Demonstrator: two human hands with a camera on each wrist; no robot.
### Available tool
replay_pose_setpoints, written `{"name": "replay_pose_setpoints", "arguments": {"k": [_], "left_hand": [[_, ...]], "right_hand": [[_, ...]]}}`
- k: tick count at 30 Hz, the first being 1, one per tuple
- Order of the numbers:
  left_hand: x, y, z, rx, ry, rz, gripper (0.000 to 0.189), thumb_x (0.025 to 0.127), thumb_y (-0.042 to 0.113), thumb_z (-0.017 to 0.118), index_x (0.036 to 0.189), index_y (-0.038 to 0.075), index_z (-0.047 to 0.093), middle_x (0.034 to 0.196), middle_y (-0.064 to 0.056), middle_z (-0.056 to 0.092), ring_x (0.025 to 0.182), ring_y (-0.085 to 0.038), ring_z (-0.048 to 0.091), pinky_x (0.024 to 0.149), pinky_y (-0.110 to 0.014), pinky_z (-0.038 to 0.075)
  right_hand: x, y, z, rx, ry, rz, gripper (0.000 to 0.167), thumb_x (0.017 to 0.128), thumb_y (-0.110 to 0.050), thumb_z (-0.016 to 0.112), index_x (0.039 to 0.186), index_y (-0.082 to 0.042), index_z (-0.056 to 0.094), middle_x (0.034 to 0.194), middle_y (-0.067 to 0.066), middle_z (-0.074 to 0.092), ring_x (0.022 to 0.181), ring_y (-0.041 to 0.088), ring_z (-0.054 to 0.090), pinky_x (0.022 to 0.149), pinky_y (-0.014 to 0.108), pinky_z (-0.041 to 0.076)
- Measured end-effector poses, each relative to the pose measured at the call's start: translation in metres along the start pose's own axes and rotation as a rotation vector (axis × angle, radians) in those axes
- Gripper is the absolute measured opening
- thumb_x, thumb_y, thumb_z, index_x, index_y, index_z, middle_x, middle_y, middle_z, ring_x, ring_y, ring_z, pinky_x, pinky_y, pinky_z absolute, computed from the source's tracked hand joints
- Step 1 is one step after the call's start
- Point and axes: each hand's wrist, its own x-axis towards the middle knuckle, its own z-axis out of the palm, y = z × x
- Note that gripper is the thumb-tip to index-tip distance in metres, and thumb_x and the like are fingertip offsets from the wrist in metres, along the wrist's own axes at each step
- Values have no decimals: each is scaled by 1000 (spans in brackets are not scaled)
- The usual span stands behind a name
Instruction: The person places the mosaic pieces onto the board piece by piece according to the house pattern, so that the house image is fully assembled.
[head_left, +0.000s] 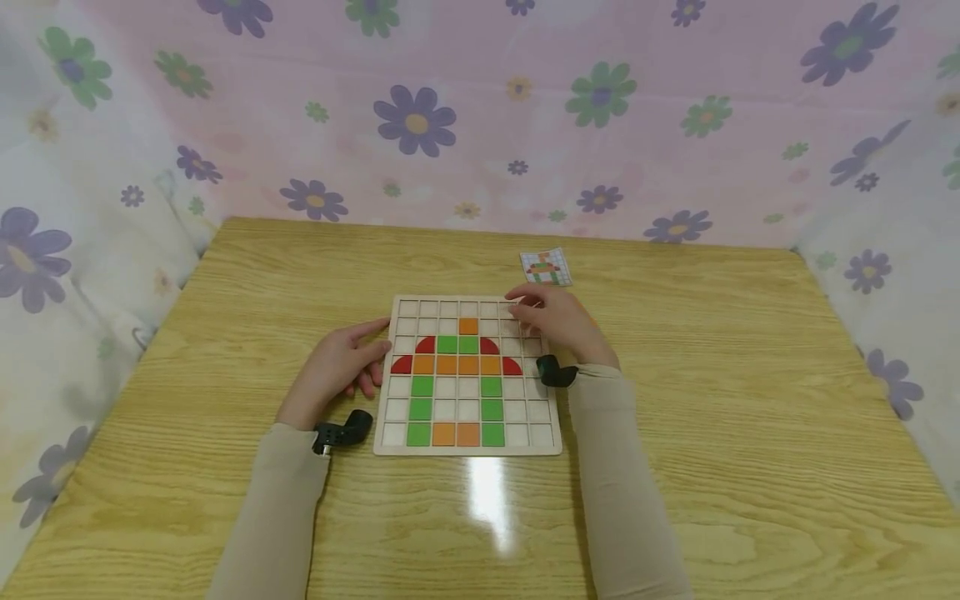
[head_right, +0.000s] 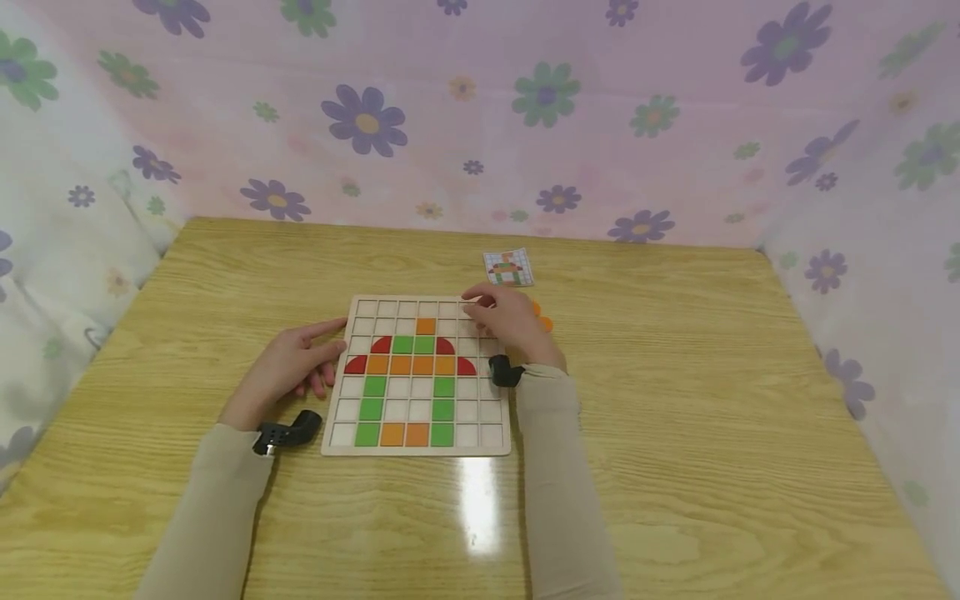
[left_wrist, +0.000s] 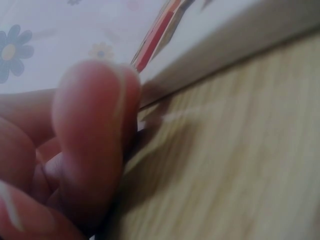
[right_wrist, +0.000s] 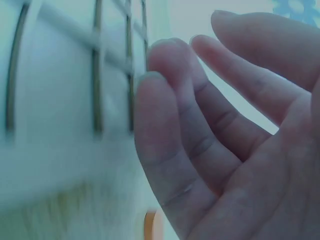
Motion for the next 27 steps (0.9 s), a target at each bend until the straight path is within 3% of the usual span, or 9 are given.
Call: {"name": "replay_pose_setpoints", "arguments": {"k": [5, 12, 18, 27], "left_hand": [[-2, 1, -1, 16, 0, -16, 49, 89, 40, 52, 135, 34, 37, 65, -14, 61, 51, -29, 60, 39, -31, 41], [0, -1, -1, 29, 17, 13, 47, 89, 40, 52, 134, 35, 39, 66, -13, 61, 51, -29, 59, 39, -32, 41], [2, -3, 1, -5, -5, 12, 48, 88, 41, 52, 134, 35, 39, 66, -15, 61, 51, -29, 60, 37, -32, 41], [3, -2, 3, 2, 3, 26, 47, 88, 41, 53, 133, 35, 40, 64, -15, 61, 50, -30, 59, 37, -32, 40]], "right_hand": [[-3, 14, -12, -20, 37, 70, 30, 89, -31, 55, 115, -16, 58, 93, 7, 60, 73, 21, 56, 68, 32, 43], [-13, 29, -30, -4, 138, 164, 32, 89, -37, 52, 112, -16, 60, 87, 8, 58, 72, 22, 52, 62, 32, 39], [-25, 32, -43, -98, 124, 233, 33, 90, -35, 51, 112, -12, 58, 88, 11, 59, 77, 23, 51, 70, 34, 39], [-40, 36, -55, -97, 109, 275, 35, 87, -32, 56, 113, -9, 57, 106, 12, 56, 92, 26, 49, 81, 40, 38]]}}
